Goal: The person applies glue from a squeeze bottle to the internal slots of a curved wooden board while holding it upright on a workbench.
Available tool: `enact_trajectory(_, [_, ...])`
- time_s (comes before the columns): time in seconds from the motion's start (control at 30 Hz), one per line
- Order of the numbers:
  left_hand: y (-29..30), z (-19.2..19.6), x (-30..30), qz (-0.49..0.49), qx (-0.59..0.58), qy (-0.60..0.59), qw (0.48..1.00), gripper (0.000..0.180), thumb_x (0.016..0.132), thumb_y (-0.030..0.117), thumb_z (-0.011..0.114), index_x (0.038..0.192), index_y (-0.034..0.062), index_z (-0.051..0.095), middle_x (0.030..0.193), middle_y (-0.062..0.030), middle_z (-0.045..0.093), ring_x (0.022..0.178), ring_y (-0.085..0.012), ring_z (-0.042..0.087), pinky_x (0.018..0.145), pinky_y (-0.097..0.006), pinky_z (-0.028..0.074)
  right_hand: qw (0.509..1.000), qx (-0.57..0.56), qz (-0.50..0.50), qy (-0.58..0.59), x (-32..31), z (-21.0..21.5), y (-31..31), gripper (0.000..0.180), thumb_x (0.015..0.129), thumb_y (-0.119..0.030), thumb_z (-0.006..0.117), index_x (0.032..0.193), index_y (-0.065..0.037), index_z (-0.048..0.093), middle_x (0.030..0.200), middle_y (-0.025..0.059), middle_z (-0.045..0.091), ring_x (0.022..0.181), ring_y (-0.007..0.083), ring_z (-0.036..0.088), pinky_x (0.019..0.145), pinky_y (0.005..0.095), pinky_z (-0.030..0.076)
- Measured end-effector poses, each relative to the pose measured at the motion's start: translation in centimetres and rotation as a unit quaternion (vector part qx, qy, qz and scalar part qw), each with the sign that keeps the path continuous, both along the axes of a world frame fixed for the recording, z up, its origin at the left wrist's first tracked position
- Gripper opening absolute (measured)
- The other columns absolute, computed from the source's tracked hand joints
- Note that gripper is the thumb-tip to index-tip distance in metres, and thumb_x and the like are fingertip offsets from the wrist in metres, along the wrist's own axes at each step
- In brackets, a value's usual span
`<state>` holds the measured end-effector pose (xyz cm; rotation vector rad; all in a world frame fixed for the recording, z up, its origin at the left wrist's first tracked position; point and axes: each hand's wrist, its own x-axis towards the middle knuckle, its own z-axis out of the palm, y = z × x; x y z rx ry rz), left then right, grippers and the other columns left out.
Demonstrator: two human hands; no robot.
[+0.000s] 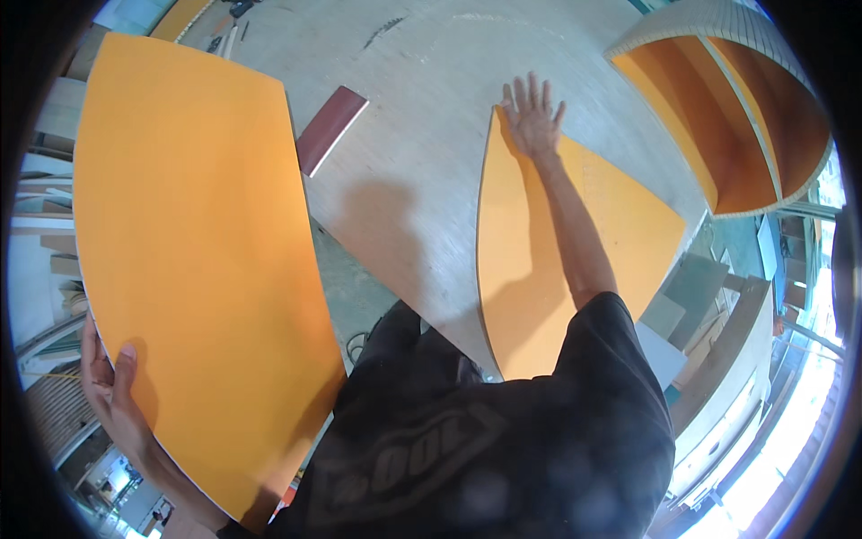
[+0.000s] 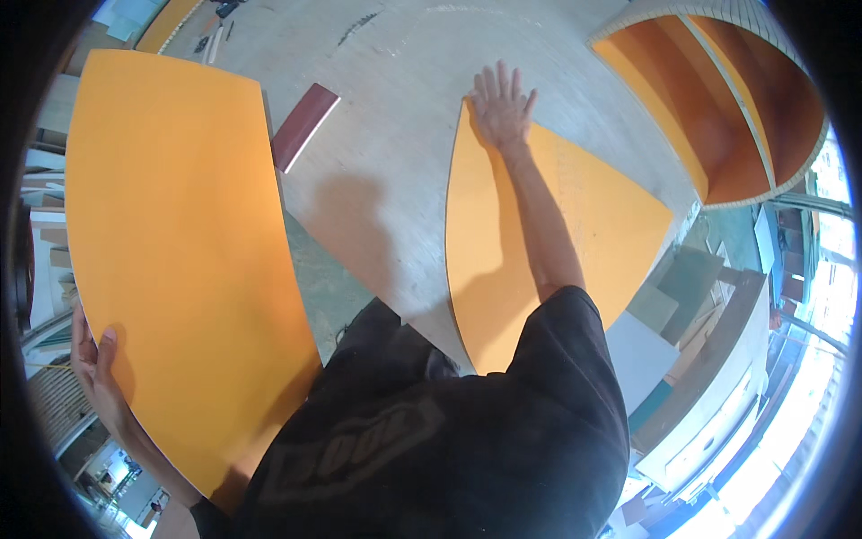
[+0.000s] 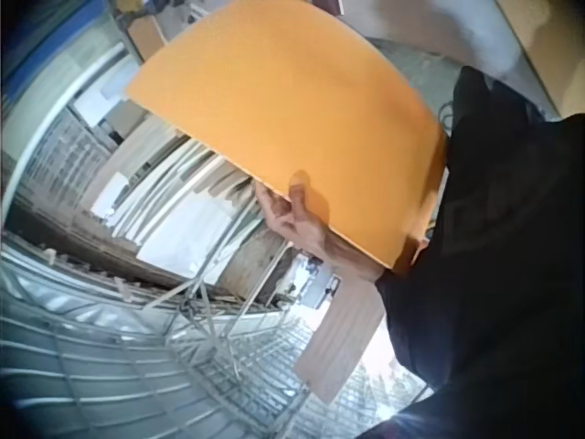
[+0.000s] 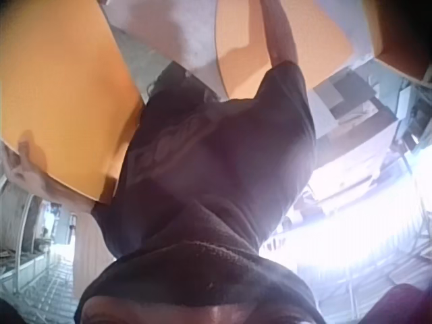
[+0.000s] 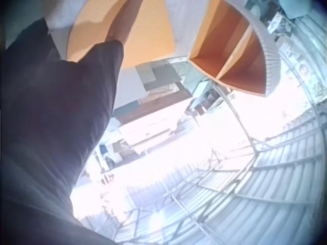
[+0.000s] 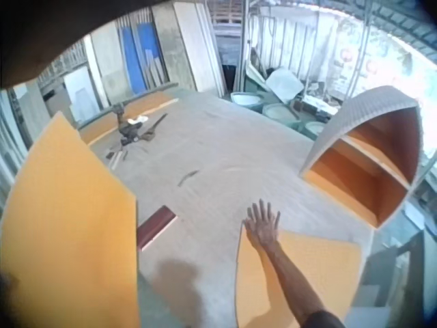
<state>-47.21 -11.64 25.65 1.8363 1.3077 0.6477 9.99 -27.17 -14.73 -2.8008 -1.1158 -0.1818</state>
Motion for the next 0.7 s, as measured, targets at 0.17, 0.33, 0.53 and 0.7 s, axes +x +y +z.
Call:
enact_trajectory(0.17, [0.4, 1.4, 0.9, -0.02, 0.054, 0.052, 0.997, 0.056, 0.096, 0.014, 0.065, 0.146, -0.0072, 0.049, 0.133, -0.018, 0.065, 0.12, -0.0241, 0.064, 0.102, -0.034, 0.049, 0.996, -0.006, 0.007, 0.083, -4.8, -0.1, -1.0, 0.074, 0.106, -0.063, 0.021, 0.166, -0.02, 0.021, 0.174, 0.0057, 0.014, 0.161, 0.0332, 0.006, 0.123, 0.0708, 0.003])
enact_trajectory(0.33, [-1.2, 1.4, 4.0, -0.04, 0.044, -0.008, 0.998, 0.051, 0.098, 0.009, 0.063, 0.144, -0.0067, 0.05, 0.133, -0.0174, 0.066, 0.117, -0.0224, 0.067, 0.098, -0.033, 0.051, 0.998, -0.018, 0.048, 0.04, -10.9, -2.3, -3.6, 0.072, 0.107, -0.062, 0.023, 0.166, -0.021, 0.021, 0.175, 0.0036, 0.012, 0.161, 0.0309, 0.006, 0.123, 0.0704, 0.004])
enact_trajectory(0.53, [-2.1, 2.8, 2.5, -0.085, 0.032, -0.048, 0.995, 0.048, 0.098, 0.004, 0.063, 0.143, -0.0073, 0.051, 0.133, -0.0178, 0.066, 0.116, -0.0225, 0.067, 0.098, -0.032, 0.052, 0.971, -0.025, 0.233, 0.052, -24.7, -1.4, -10.8, 0.065, 0.108, -0.057, 0.029, 0.164, -0.025, 0.029, 0.175, 0.0032, 0.014, 0.161, 0.0292, 0.009, 0.122, 0.0717, 0.008])
enact_trajectory(0.7, [-4.9, 3.4, 2.1, -0.098, 0.018, -0.089, 0.991, 0.048, 0.097, 0.002, 0.063, 0.143, -0.008, 0.051, 0.133, -0.0179, 0.066, 0.117, -0.023, 0.067, 0.098, -0.032, 0.052, 0.869, 0.091, 0.43, 0.228, -36.6, -0.7, -20.0, 0.064, 0.103, -0.052, 0.047, 0.161, -0.025, 0.037, 0.172, 0.0059, 0.023, 0.158, 0.0299, 0.022, 0.124, 0.0675, 0.013])
